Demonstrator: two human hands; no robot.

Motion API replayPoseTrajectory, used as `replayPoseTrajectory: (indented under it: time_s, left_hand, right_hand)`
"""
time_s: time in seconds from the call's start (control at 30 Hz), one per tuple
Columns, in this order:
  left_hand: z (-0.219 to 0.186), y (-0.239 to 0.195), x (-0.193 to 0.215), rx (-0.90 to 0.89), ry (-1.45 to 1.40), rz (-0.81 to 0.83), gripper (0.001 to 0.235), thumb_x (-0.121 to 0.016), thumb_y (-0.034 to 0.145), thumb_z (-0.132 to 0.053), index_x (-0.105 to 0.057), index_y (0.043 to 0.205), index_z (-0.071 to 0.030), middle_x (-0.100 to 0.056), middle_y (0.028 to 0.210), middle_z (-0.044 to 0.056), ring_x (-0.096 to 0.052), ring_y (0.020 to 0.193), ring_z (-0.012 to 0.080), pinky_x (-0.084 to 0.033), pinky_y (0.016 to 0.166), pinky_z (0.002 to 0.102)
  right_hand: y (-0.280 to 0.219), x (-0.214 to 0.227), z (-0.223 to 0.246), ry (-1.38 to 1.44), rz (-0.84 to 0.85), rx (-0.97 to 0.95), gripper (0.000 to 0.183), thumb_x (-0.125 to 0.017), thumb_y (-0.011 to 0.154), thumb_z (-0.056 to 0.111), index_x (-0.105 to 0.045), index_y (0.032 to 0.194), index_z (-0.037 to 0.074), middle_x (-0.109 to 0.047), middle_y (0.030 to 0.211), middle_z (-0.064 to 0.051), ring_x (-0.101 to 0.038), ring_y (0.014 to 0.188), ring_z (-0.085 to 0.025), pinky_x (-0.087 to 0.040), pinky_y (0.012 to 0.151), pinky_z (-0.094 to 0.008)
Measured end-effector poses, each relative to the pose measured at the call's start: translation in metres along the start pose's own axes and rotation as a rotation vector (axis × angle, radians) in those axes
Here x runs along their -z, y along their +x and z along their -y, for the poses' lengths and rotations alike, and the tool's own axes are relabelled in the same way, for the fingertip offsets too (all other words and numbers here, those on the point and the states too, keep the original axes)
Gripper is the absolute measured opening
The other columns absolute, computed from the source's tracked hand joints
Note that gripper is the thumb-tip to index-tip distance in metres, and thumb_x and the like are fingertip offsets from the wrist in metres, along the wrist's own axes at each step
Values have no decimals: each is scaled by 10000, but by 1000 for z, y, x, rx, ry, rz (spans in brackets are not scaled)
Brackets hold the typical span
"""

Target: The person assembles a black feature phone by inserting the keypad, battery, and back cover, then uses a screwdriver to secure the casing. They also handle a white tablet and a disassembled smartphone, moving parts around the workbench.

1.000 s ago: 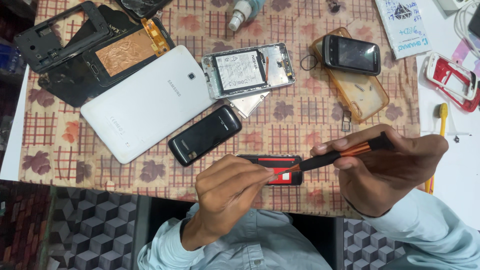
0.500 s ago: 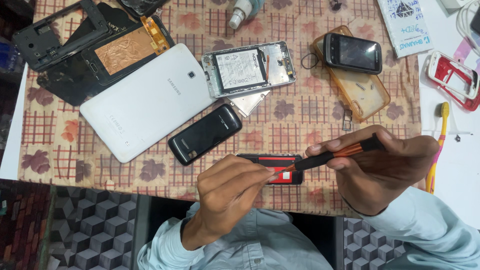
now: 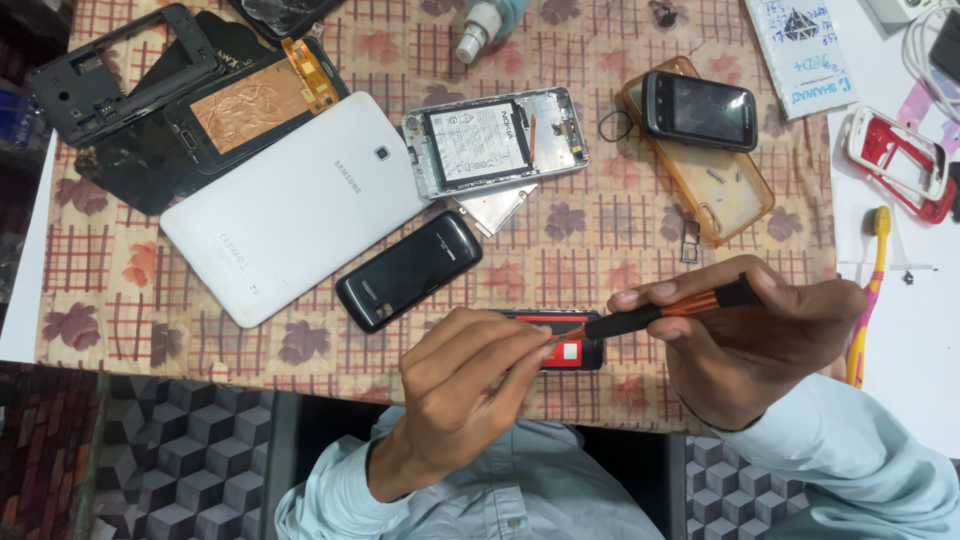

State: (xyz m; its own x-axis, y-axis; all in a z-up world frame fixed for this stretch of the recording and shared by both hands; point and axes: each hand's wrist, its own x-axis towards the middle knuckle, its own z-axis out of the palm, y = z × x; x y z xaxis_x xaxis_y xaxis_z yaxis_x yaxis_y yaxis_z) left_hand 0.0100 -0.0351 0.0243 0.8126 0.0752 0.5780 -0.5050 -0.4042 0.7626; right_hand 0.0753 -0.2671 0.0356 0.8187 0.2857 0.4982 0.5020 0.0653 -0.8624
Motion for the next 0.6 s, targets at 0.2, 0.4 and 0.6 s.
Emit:
replayPoseTrajectory:
  time_s: [0.2, 0.4, 0.6]
  left_hand:
    - [3, -4, 10, 8, 190, 193, 536, -883, 784, -267, -698, 1190, 31, -687, 1174, 180, -627, 1077, 340, -558, 896, 445]
    - [17, -15, 11, -4, 340, 436, 550, -810, 824, -271, -679, 1262, 35, -635, 1295, 213, -563, 1192, 364, -492, 992, 488]
    - [26, -14, 11, 45, 289, 541, 531, -806, 832, -252, -677, 1252, 45, -654, 1248, 186, -588, 1175, 348, -499, 979, 491]
  right_hand:
    - [-3, 33, -5, -132, -84, 66, 560, -660, 937, -116, -354, 1337, 130, -677, 1000, -220, -785, 905, -280, -668, 802, -481]
    - [-10, 57, -5, -298, 8, 110, 639, -664, 981, -163, -363, 1473, 110, -674, 1045, -253, -772, 956, -344, -673, 856, -499]
    - [-21, 57, -5, -366, 103, 93, 708, -669, 925, -188, -380, 1485, 135, -656, 1117, -283, -763, 1024, -400, -663, 806, -456]
